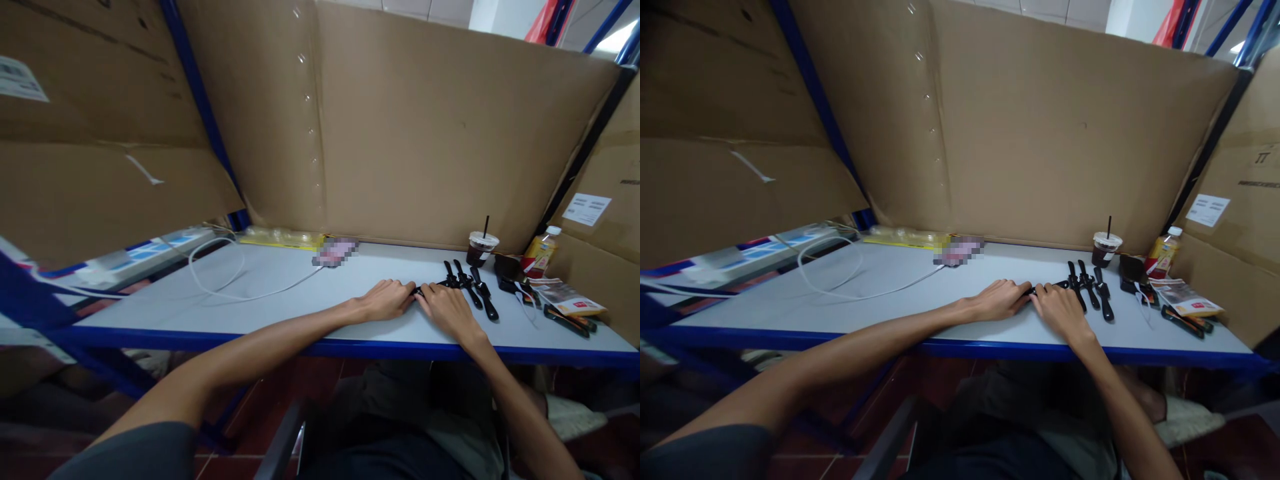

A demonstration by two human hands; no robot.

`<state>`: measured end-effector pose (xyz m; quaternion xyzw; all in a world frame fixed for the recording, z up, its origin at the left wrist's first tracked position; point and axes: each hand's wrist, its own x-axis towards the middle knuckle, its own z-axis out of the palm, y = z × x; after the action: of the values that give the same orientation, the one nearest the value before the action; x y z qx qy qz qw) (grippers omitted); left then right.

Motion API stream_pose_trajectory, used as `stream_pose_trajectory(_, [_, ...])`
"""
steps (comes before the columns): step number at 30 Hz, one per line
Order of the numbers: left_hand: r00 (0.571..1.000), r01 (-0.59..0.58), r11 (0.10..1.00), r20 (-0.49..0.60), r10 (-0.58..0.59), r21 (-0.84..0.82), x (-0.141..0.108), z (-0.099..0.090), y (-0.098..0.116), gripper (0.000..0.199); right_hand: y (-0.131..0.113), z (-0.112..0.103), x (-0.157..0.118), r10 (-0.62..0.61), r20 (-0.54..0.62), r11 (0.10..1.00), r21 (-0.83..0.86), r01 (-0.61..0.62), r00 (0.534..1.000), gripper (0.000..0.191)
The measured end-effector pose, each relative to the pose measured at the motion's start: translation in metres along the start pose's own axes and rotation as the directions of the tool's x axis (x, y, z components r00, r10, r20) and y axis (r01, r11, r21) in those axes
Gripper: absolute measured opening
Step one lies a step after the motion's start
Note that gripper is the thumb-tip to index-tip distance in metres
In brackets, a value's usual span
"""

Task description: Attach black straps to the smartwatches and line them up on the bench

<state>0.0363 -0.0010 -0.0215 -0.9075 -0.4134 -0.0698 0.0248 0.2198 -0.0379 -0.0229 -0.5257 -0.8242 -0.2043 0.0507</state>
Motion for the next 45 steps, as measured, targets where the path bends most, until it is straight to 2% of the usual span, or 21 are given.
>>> stream_pose_trajectory(13, [1.000,0.014,0.999,0.029,-0.013,-0.037,0.0004,-0.0036,0.0030,0.027,0.0013,0.0078,0.0027,-0.064,0.024,0.997,-0.032,0.065,0.998,0.033])
stream_pose_trajectory(34, [1.000,-0.010,0.999,-0.009,0.010,-0.043,0.0016,0.0023,0.0000,0.025,0.0000,0.0047,0.0032,-0.038,0.033,0.999,0.024,0.037,0.999,0.031])
stream_pose_trajectory(45, [1.000,-0.020,0.999,-0.005,0.019,-0.033,-0.0005,-0.0019,0.0028,0.025,-0.0001,0.0039,0.0032,-0.016,0.058,1.000,0.012,0.015,0.998,0.032])
